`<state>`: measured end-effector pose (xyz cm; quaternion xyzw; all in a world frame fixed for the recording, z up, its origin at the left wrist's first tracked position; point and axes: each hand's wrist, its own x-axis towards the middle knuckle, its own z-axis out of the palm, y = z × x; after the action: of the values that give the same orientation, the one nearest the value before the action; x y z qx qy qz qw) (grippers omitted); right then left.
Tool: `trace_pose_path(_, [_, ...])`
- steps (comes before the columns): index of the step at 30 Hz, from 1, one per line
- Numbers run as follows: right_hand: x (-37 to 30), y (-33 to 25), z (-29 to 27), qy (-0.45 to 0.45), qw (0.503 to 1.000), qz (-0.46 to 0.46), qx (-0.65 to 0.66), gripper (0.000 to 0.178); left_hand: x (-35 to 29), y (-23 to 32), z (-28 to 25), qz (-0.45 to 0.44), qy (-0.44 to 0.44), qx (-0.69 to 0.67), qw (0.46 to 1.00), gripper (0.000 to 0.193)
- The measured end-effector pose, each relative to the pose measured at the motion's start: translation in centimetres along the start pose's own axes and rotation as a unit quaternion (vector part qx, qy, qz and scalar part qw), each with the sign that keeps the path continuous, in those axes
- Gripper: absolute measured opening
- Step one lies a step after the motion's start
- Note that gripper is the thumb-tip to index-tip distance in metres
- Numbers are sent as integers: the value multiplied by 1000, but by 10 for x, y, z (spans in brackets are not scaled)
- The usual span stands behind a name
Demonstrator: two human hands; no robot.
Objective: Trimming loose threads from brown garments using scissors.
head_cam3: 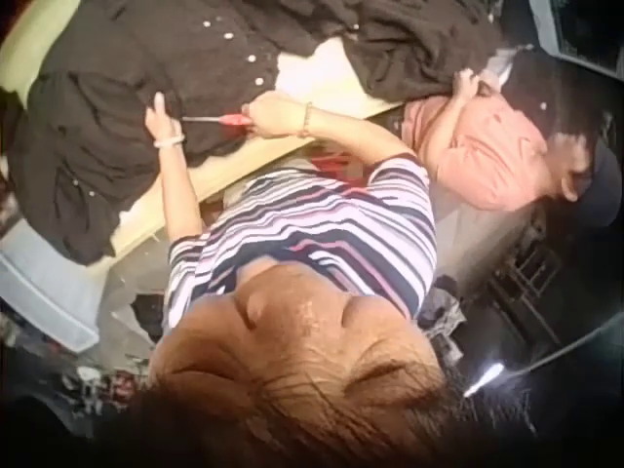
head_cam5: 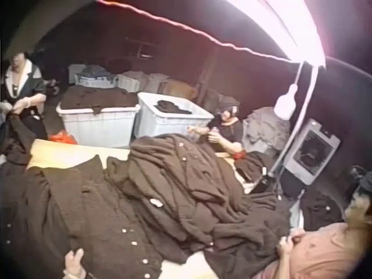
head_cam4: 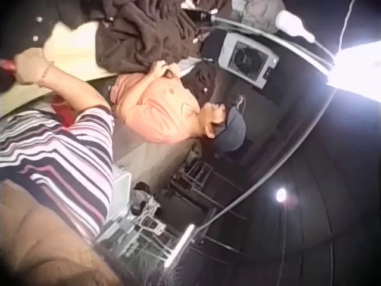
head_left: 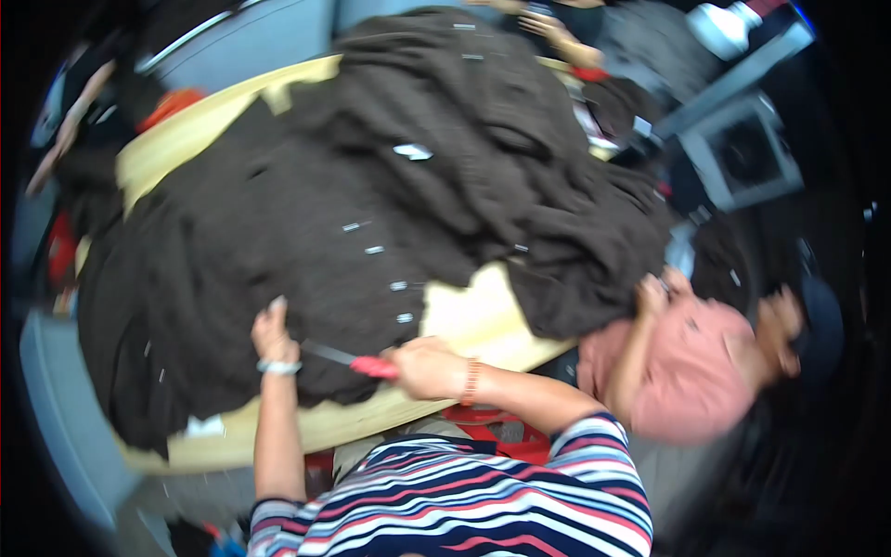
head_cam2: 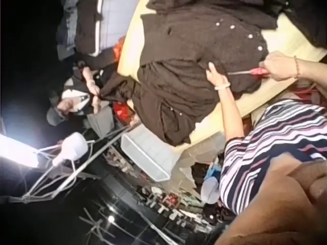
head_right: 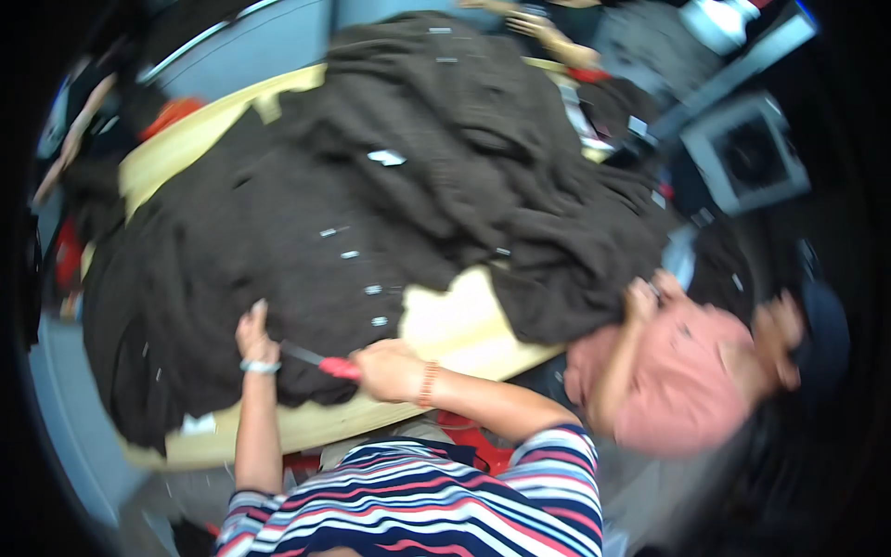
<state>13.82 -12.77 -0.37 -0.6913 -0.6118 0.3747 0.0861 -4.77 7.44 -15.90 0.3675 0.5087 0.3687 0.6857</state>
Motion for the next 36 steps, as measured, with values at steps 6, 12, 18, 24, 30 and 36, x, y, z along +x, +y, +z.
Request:
trace_pose_path(6, [1,-12,-3,86,996,17,29,19,-2,3,-6,47,-74,-98,991,25])
trace_pose_path(12, [50,-2,10,241,969,-27,37,23,-21,18,-15,105,-18,150,983,33])
trace_pose_path(18, [89,-2,-6,316,940,26,130,27,11,37,-116,226,344,304,859,23])
trace_pose_path(24, [113,19,52,266,952,37,150,37,28,26,-256,78,478,323,813,26])
trace_pose_path(30, [100,34,71,306,943,56,121,42,27,45,-221,99,410,470,775,25])
trace_pose_path(36, [110,31,67,283,942,105,148,31,36,52,-243,3,322,458,829,34])
